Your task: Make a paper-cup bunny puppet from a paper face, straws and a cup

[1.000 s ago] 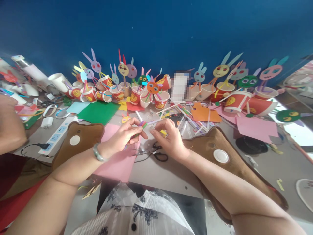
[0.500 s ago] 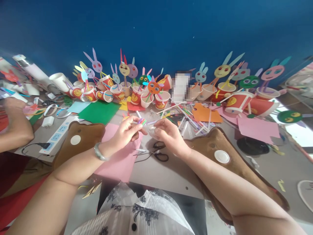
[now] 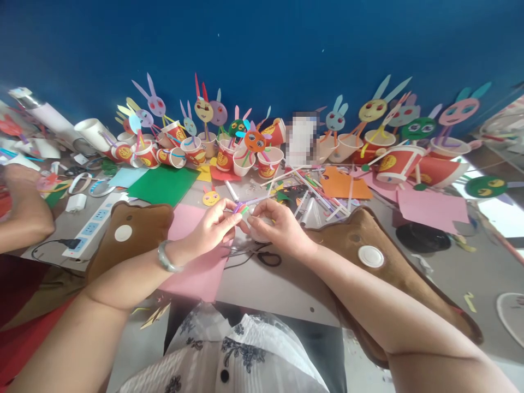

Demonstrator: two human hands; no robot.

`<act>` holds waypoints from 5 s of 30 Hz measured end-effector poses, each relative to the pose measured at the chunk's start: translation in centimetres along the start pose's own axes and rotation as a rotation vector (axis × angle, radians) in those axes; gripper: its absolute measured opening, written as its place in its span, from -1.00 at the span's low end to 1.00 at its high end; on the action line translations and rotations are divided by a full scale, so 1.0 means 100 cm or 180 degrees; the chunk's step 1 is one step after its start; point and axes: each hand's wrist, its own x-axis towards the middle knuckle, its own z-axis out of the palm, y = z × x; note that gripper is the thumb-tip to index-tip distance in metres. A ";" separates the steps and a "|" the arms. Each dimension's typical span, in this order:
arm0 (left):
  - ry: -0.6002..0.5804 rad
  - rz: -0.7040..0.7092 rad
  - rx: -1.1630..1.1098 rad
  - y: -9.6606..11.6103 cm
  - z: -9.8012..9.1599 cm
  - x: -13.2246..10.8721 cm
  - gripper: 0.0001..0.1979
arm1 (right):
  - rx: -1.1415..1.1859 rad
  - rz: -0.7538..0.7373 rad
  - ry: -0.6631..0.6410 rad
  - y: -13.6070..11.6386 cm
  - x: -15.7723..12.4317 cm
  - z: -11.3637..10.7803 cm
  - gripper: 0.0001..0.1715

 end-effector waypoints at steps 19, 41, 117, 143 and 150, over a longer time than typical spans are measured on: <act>-0.0156 0.0097 0.0279 -0.001 -0.005 0.003 -0.73 | 0.0043 0.0074 -0.0058 0.000 0.002 -0.002 -0.42; -0.0212 0.0679 0.1209 -0.004 -0.006 0.003 -0.91 | -0.0100 -0.0244 -0.0262 -0.002 0.000 -0.004 -0.66; -0.0563 -0.0273 0.0636 -0.013 -0.007 0.011 -0.69 | 0.0718 -0.0249 -0.0757 -0.013 -0.011 -0.013 -0.32; -0.0944 -0.0798 -0.0164 -0.005 -0.002 0.002 -0.52 | 0.0638 -0.0727 -0.0942 0.007 -0.001 -0.017 -0.20; -0.0694 -0.0728 -0.0268 -0.019 -0.002 0.009 -0.54 | 0.0413 -0.0937 -0.0631 0.009 -0.005 -0.013 -0.53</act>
